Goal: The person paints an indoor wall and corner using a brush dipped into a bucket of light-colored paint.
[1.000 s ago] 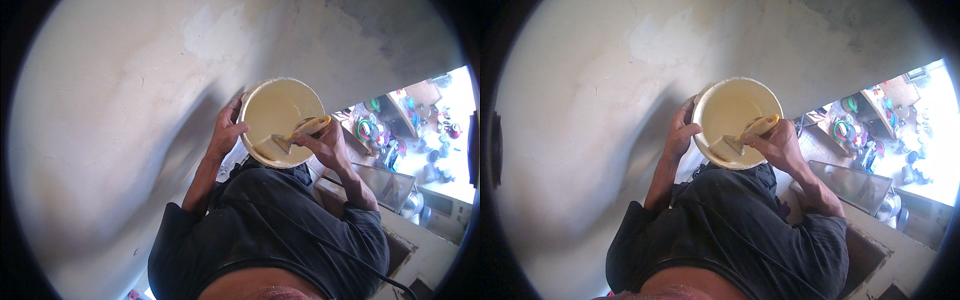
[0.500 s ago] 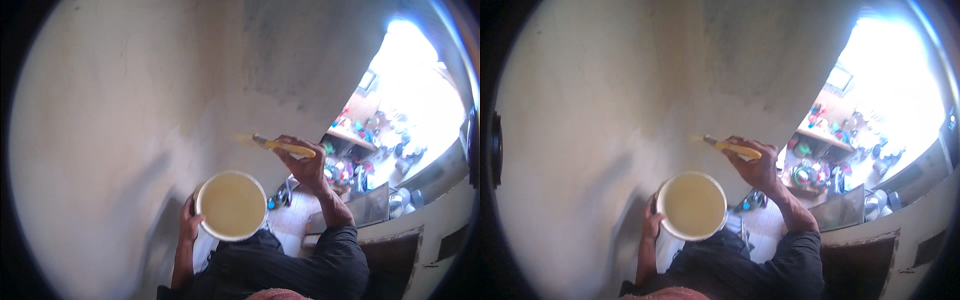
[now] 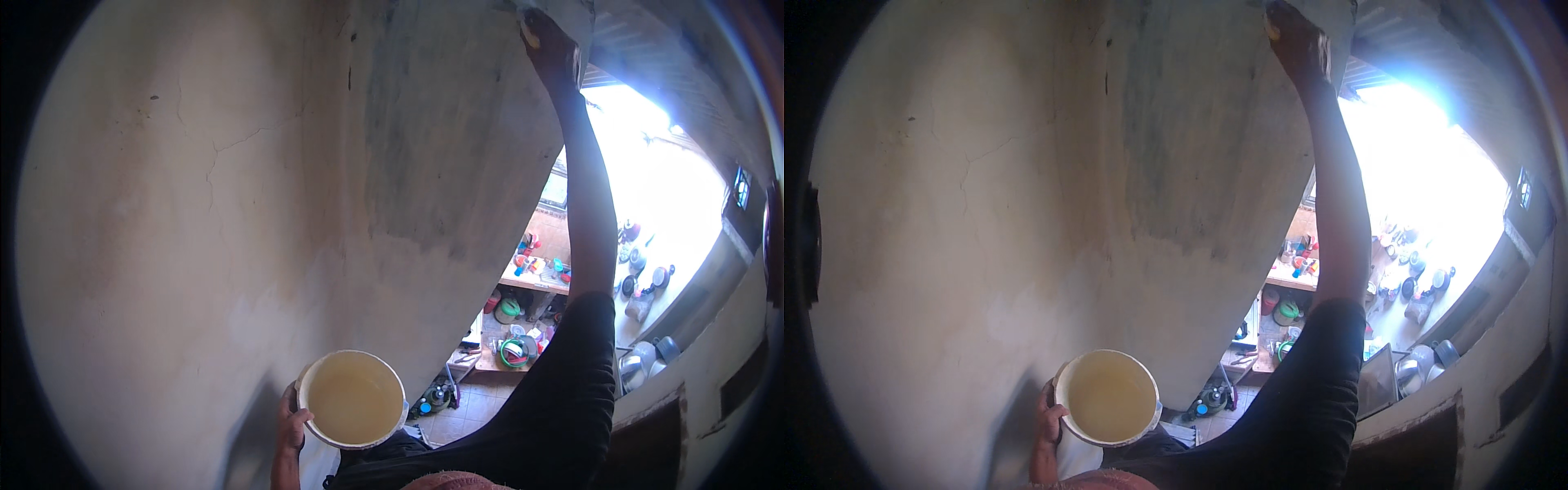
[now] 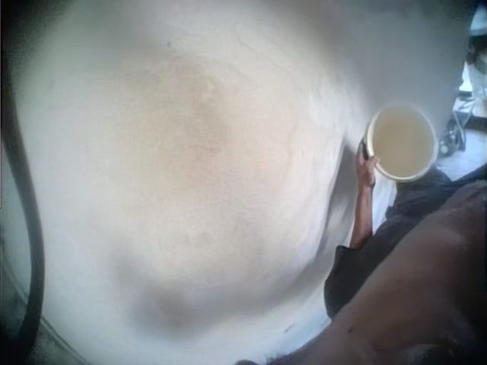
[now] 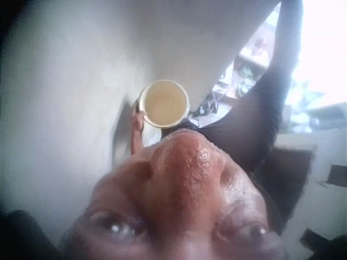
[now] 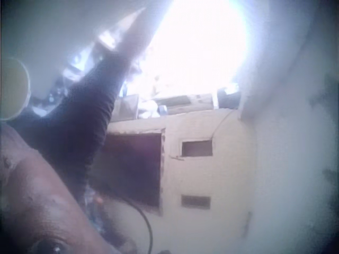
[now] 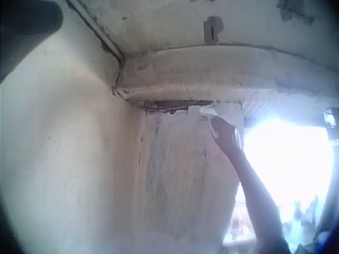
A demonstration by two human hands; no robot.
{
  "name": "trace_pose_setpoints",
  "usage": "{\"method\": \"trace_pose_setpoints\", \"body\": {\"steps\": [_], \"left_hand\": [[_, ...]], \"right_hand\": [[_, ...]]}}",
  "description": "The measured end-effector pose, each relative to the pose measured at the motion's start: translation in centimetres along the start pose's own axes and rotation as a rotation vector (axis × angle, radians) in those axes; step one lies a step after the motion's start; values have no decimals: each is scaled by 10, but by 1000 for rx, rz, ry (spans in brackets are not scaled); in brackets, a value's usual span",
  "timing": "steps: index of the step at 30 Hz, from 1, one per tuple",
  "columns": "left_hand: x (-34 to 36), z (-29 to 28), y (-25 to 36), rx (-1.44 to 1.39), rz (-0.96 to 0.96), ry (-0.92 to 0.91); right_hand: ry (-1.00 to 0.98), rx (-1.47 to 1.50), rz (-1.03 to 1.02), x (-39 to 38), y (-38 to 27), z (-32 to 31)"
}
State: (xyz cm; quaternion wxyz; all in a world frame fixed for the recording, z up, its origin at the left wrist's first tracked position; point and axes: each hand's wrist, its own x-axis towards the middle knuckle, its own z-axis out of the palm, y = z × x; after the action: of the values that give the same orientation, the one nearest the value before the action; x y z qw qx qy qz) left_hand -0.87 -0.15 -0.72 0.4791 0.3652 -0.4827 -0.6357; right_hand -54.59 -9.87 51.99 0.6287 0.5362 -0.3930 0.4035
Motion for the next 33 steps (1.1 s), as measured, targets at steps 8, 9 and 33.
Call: {"method": "trace_pose_setpoints", "body": {"steps": [8, 9, 33], "left_hand": [[1, 4, 5, -23, -16, -34], [1, 4, 5, -32, -20, -44], [-1, 3, 5, 15, 14, -26]], "right_hand": [[-305, -121, 43, -48, -14, 11], [-406, -139, 78, -65, -27, 2], [-367, -228, -17, -62, -7, 7]]}}
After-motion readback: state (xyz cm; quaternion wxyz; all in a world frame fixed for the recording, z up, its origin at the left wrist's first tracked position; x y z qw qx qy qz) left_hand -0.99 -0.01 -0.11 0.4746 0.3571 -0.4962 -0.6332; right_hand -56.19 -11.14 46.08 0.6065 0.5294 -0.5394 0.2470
